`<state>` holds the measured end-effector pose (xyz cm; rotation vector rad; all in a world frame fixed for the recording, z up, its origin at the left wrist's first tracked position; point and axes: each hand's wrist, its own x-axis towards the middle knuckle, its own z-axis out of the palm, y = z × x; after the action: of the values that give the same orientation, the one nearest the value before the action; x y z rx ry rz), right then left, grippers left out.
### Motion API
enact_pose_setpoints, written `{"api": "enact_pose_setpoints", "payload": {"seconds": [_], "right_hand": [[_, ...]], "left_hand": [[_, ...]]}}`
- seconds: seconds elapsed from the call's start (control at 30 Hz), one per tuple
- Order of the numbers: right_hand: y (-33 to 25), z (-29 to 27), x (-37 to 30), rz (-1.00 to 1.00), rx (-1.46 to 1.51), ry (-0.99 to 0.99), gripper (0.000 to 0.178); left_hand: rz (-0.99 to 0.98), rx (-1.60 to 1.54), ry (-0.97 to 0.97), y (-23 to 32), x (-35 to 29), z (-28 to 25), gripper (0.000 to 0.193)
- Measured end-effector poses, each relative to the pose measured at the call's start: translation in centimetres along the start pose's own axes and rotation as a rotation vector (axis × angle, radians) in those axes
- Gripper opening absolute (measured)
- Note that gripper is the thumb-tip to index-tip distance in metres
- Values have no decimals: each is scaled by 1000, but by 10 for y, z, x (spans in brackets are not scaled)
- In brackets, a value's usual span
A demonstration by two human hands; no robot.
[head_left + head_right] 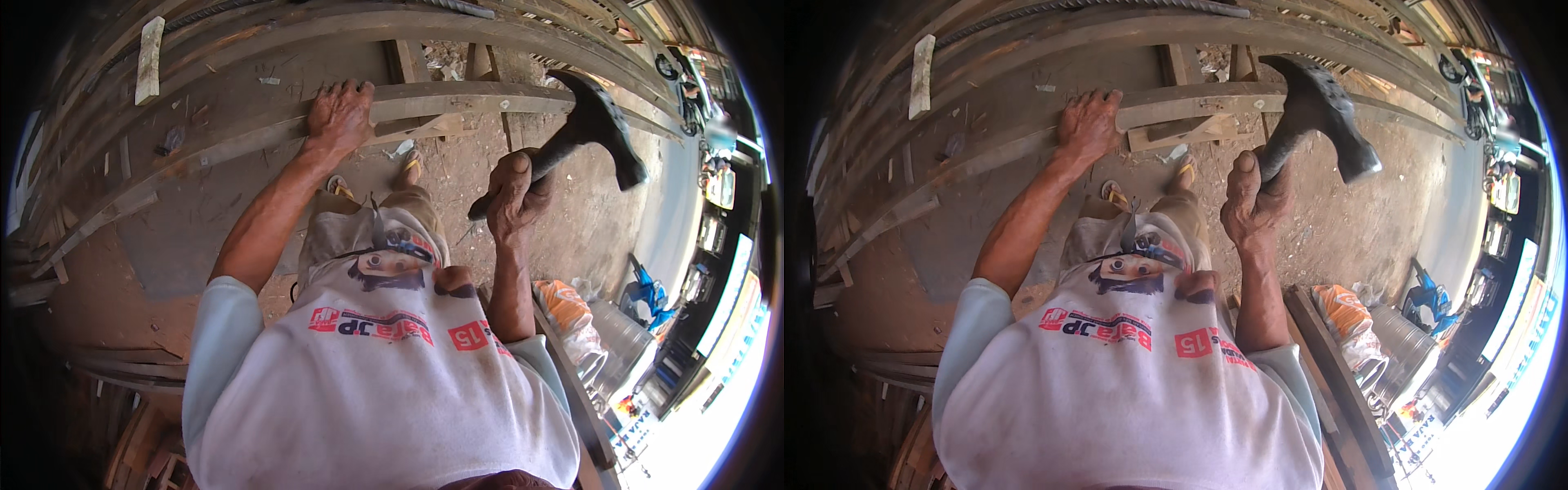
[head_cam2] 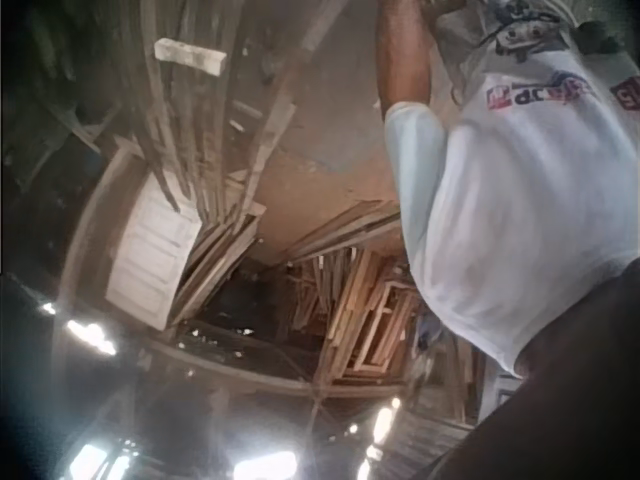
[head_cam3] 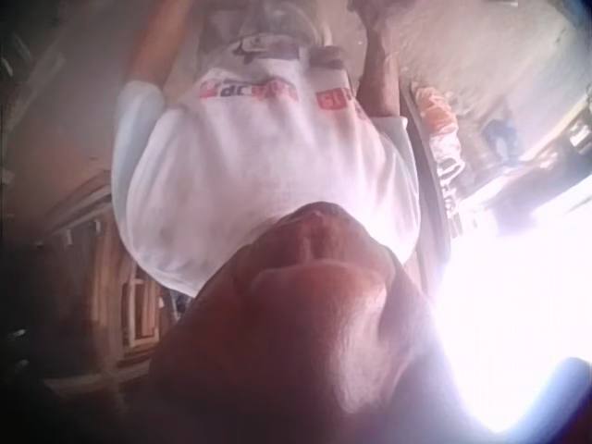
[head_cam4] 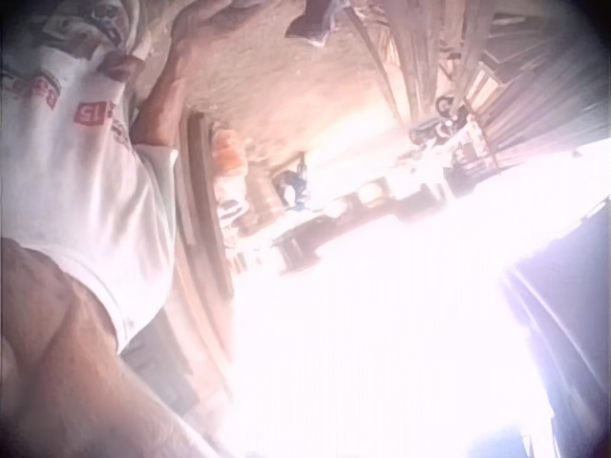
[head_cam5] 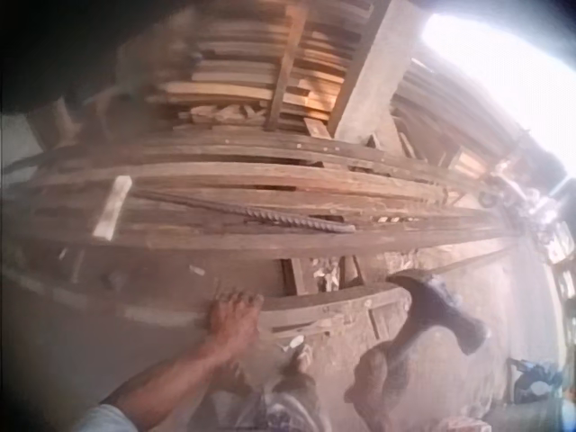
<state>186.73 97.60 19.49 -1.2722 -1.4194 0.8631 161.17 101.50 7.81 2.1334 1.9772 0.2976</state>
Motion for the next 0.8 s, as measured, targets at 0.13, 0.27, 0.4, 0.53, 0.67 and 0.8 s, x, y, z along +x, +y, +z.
{"api": "enact_pose_setpoints", "payload": {"seconds": [0.13,0.27,0.4,0.53,0.67,0.8], "right_hand": [[35,2,2,-101,-111,28,44],[92,-1,-13,303,-579,-257,44],[76,-12,-23,244,-526,-192,43],[18,2,8,-12,35,35,35],[19,5,21,-285,167,2,30],[88,-1,-8,220,-568,-244,43]], "left_hand": [[-3,3,7,-1,0,2,59],[6,24,-6,6,0,-3,49],[-7,-2,-57,2,9,-14,45],[0,26,-10,0,4,-5,50],[5,-4,50,-2,5,0,51],[-3,67,-47,6,8,-11,52]]}}
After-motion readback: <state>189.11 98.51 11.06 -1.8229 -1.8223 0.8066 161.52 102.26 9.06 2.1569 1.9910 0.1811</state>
